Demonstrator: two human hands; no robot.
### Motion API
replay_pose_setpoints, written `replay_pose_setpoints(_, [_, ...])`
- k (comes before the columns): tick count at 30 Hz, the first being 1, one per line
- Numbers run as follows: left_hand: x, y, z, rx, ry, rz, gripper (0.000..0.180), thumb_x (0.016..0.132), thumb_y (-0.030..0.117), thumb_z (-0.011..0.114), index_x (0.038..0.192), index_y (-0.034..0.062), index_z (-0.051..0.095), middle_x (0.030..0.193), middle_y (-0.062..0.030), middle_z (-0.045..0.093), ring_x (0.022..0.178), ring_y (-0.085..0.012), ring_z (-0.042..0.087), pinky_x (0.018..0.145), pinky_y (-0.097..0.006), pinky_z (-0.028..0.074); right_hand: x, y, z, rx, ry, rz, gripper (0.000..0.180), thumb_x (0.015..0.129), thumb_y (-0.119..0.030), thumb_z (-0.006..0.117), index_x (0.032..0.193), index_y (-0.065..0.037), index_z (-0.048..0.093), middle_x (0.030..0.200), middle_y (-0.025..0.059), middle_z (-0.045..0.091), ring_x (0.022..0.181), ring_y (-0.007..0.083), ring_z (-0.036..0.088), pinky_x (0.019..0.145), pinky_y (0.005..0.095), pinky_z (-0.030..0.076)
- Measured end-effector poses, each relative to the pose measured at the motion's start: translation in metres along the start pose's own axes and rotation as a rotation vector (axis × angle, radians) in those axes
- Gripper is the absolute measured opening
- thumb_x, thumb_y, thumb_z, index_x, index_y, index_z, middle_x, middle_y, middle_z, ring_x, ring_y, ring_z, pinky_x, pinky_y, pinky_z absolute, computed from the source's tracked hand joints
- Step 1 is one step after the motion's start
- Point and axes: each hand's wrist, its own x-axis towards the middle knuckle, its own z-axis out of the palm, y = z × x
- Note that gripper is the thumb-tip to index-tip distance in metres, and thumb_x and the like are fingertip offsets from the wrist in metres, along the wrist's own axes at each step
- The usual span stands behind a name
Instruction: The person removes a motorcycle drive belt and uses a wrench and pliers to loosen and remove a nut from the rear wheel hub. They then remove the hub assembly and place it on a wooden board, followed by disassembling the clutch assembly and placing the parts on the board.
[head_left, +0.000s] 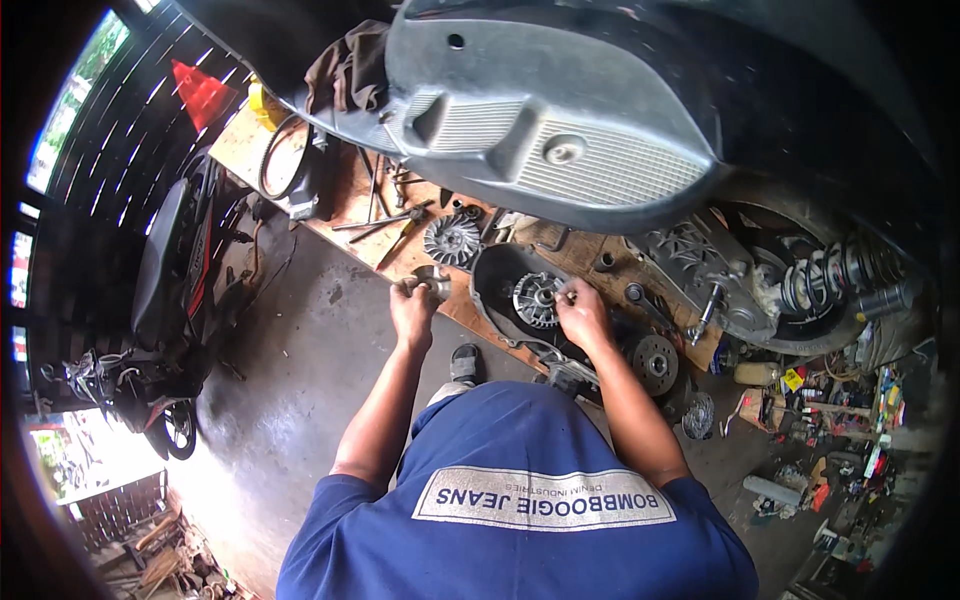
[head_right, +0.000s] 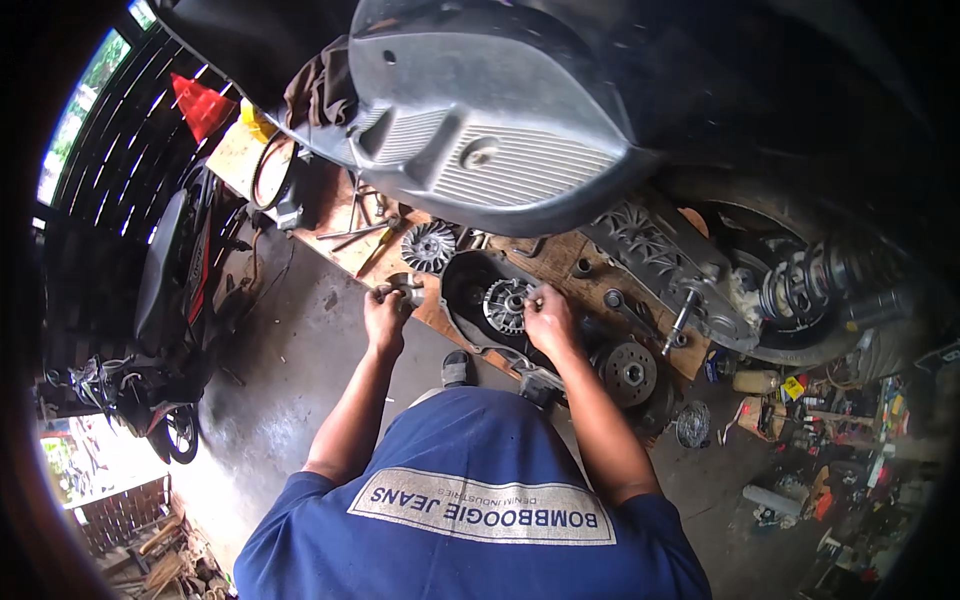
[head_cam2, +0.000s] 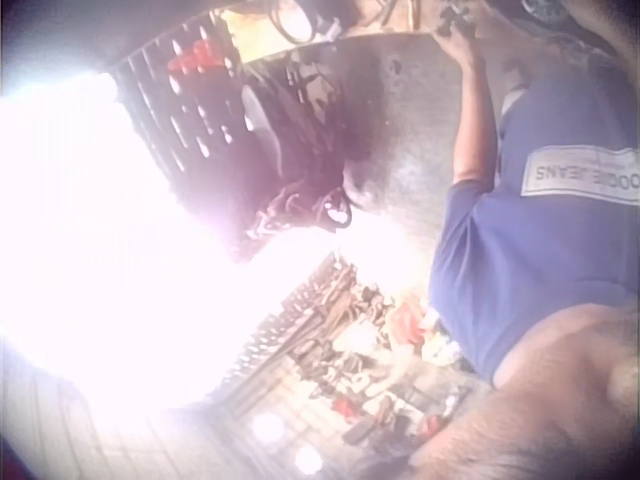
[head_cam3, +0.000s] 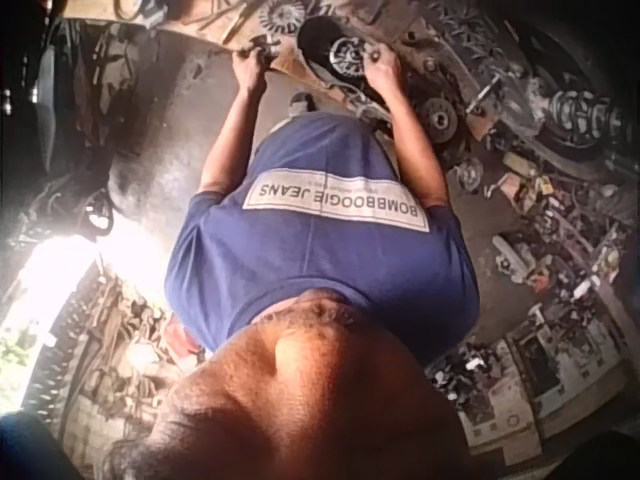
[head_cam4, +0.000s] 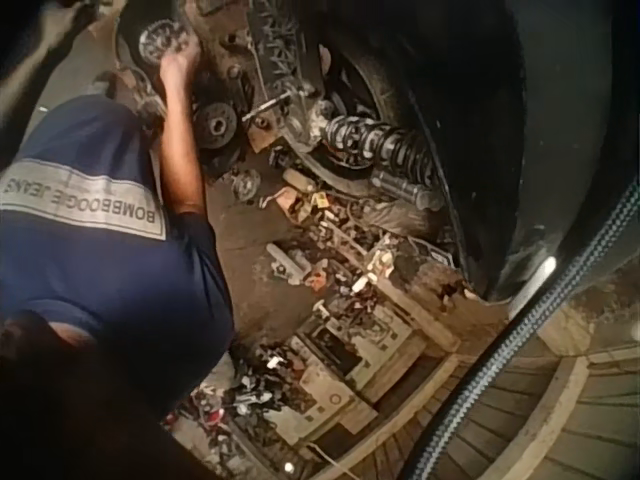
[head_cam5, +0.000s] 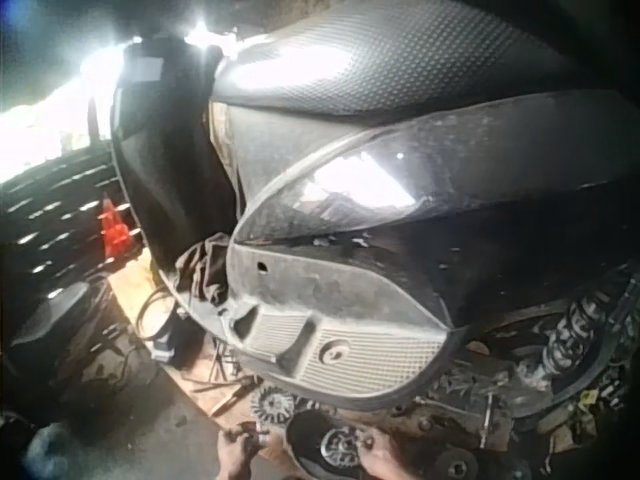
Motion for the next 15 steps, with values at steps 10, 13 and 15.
replay_pose_setpoints(10, [0.006, 0.0, 0.008, 0.685, -0.017, 0.134, 0.029, 0.088, 0.021, 0.066, 0.109, 0.0012, 0.067, 0.107, -0.0197, 0.07, 0.099, -0.0337, 0.068, 0.088, -0.04, 0.051, -0.006, 0.005, 0.004, 0.073, 0.122, 0.085, 0.015, 0.085, -0.017, 0.068, 0.096, -0.006, 0.067, 0.091, 0.0203, 0.069, 0.088, 0.037, 0.067, 0.077, 0.0438, 0.05])
replay_pose_setpoints(13, [0.01, -0.006, 0.005, 0.777, -0.018, 0.377, 0.031, 0.086, 0.019, 0.067, 0.112, 0.0006, 0.066, 0.113, -0.0199, 0.066, 0.102, -0.0357, 0.065, 0.09, -0.041, 0.05, -0.008, -0.004, 0.003, 0.121, 0.159, 0.035, 0.015, 0.085, -0.017, 0.069, 0.094, -0.005, 0.068, 0.085, 0.0179, 0.07, 0.08, 0.033, 0.068, 0.073, 0.0416, 0.051])
replay_pose_setpoints(15, [0.009, -0.01, 0.002, 0.785, -0.009, 0.486, 0.034, 0.085, 0.018, 0.068, 0.114, -0.0003, 0.065, 0.115, -0.0209, 0.063, 0.105, -0.0355, 0.062, 0.091, -0.043, 0.049, -0.006, -0.01, 0.004, 0.157, 0.139, 0.038, 0.015, 0.084, -0.017, 0.07, 0.093, -0.005, 0.068, 0.084, 0.017, 0.07, 0.079, 0.0311, 0.068, 0.072, 0.0405, 0.05])
